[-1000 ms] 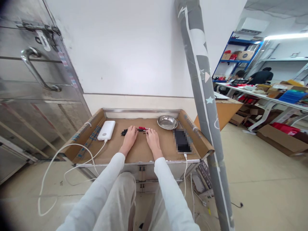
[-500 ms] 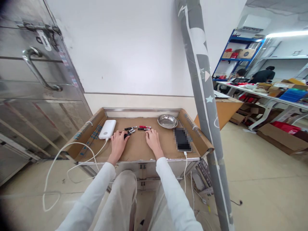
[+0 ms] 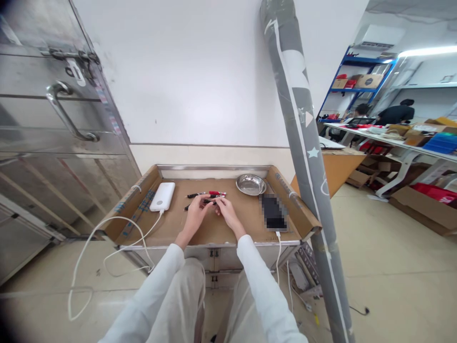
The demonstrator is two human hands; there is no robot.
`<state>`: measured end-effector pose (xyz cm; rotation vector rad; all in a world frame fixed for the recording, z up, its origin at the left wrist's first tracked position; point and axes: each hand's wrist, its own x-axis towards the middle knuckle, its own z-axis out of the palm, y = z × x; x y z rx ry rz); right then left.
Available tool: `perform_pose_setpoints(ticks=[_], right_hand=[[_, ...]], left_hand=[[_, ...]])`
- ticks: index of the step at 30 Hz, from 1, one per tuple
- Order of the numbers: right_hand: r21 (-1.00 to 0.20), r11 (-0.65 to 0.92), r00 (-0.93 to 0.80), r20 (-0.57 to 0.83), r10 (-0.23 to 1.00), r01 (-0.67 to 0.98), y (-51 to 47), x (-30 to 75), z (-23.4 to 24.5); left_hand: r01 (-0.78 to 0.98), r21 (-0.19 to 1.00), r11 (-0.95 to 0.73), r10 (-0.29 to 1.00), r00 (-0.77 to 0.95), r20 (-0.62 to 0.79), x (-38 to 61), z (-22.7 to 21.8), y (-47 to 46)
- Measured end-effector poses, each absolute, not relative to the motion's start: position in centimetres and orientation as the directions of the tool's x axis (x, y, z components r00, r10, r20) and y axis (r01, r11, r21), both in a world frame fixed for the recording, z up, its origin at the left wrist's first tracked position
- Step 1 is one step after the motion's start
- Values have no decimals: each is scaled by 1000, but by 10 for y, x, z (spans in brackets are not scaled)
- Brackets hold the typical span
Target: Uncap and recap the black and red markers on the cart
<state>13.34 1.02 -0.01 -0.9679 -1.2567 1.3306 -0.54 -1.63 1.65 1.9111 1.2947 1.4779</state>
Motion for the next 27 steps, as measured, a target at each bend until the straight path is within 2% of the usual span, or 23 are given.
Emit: perform_pose_setpoints(ticks=[3, 8, 10, 13, 15, 17, 19, 23, 25, 27], right_hand=[[-924, -91, -231, -2, 973, -372, 14, 140, -1], [-868, -167, -252, -50, 966, -467, 15, 149, 1], [-866, -168, -267, -42, 963, -471, 14, 150, 1], [-894, -166, -306, -34, 951, -416, 13, 152, -1], [-921, -130, -289, -19, 957, -368, 12, 155, -3], [-946, -34, -213, 37, 976, -321, 12, 158, -4], [-967, 85, -129, 119, 984, -241, 12, 158, -6], [-966, 254, -102, 249, 963, 39, 13, 149, -6], [-915, 353, -134, 332, 934, 194, 13, 143, -5], [-817, 478, -223, 425, 877, 322, 10, 139, -5]], left_hand=[[350, 788, -506, 841, -6, 542, 6, 31, -5], [248, 851, -463, 862, -98, 498, -2, 49, -1], [176, 895, -411, 881, -177, 439, -13, 45, -2], [173, 922, -346, 889, -255, 381, -30, 28, -7], [226, 915, -336, 898, -217, 383, -37, 14, -10], [310, 889, -337, 916, -109, 385, -40, 3, -12], [454, 808, -375, 916, 45, 400, -38, -3, -10], [718, 491, -494, 836, 237, 494, -25, -5, 4], [782, 380, -494, 813, 261, 520, -20, -3, 10], [805, 325, -497, 793, 269, 546, -18, -2, 12]])
